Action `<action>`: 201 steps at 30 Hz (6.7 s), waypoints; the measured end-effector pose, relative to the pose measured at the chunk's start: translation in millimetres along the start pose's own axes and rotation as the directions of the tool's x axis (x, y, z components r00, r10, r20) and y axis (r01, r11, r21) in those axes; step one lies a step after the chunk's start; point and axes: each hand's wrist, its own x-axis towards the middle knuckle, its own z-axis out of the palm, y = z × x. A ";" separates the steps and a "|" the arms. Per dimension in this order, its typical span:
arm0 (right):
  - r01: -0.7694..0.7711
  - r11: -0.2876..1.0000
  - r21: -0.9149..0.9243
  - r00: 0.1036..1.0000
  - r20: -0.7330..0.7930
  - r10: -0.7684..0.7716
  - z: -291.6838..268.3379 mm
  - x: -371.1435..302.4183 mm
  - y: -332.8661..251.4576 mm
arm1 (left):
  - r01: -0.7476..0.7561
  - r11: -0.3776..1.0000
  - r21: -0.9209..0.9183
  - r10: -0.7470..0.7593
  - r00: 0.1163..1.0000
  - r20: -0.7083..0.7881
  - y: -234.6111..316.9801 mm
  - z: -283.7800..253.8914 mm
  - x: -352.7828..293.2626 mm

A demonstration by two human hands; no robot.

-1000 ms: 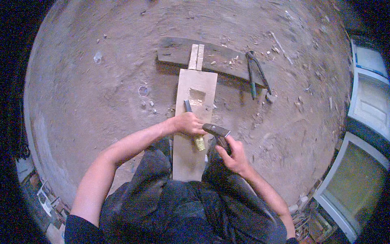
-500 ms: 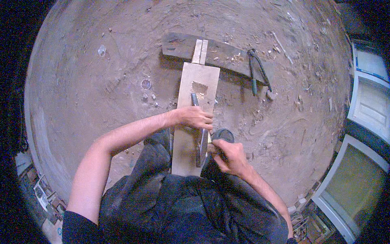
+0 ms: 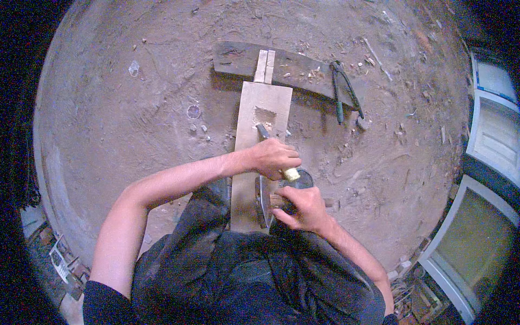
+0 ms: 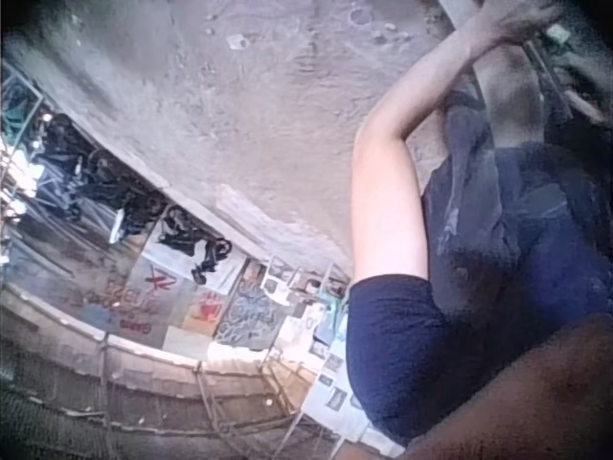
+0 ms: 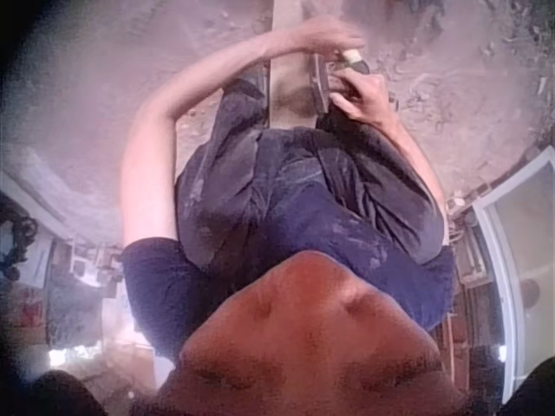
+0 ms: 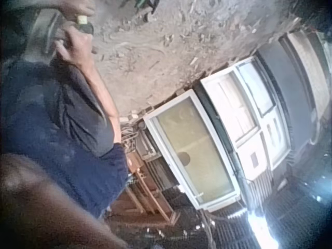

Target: The person uses a hammer and a chisel to carve out a section of a wooden plank while sitting on the floor.

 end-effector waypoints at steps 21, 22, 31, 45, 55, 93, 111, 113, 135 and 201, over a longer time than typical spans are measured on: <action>-0.316 0.946 0.066 0.893 -0.315 0.321 -21.4 -7.6 42.1 | 0.174 0.971 0.163 -0.174 0.985 -0.018 -40.4 11.8 53.3; -0.346 0.934 0.094 0.857 -0.373 0.355 -22.2 -6.1 40.0 | 0.188 0.974 0.124 -0.183 0.982 -0.052 -41.0 13.1 55.6; -0.396 0.747 0.533 0.573 -0.492 0.655 -28.3 -25.0 79.0 | 0.292 0.942 0.164 -0.291 0.956 -0.034 -45.0 8.7 65.7; -0.467 0.567 0.678 0.494 -0.331 0.804 -29.1 -14.6 88.2 | 0.260 0.948 0.181 -0.232 0.959 -0.162 -59.8 23.9 70.9; -0.349 0.611 0.711 0.500 -0.410 0.763 -32.4 -20.6 95.1 | 0.217 0.960 0.178 -0.208 0.976 -0.067 -66.6 26.6 70.7; -0.416 0.292 0.861 0.490 -0.059 0.870 -33.3 -6.4 129.6 | 0.393 0.899 0.191 -0.376 0.919 -0.121 -68.3 16.1 77.1; -0.011 0.448 0.894 0.274 -0.428 0.861 -47.5 17.9 125.2 | 0.316 0.915 0.252 -0.313 0.948 -0.054 -71.6 26.2 71.5; -0.528 0.394 0.753 0.452 -0.144 0.880 -52.5 12.9 128.6 | 0.291 0.922 0.256 -0.304 0.953 0.010 -72.8 27.1 65.3; -0.511 0.209 0.834 0.498 0.089 0.863 -42.9 14.6 122.1 | 0.399 0.879 0.260 -0.397 0.916 -0.063 -74.5 25.2 70.9; -0.249 0.501 0.829 0.370 -0.397 0.840 -29.6 -35.0 125.1 | 0.315 0.933 0.175 -0.315 0.949 -0.029 -68.8 27.0 64.5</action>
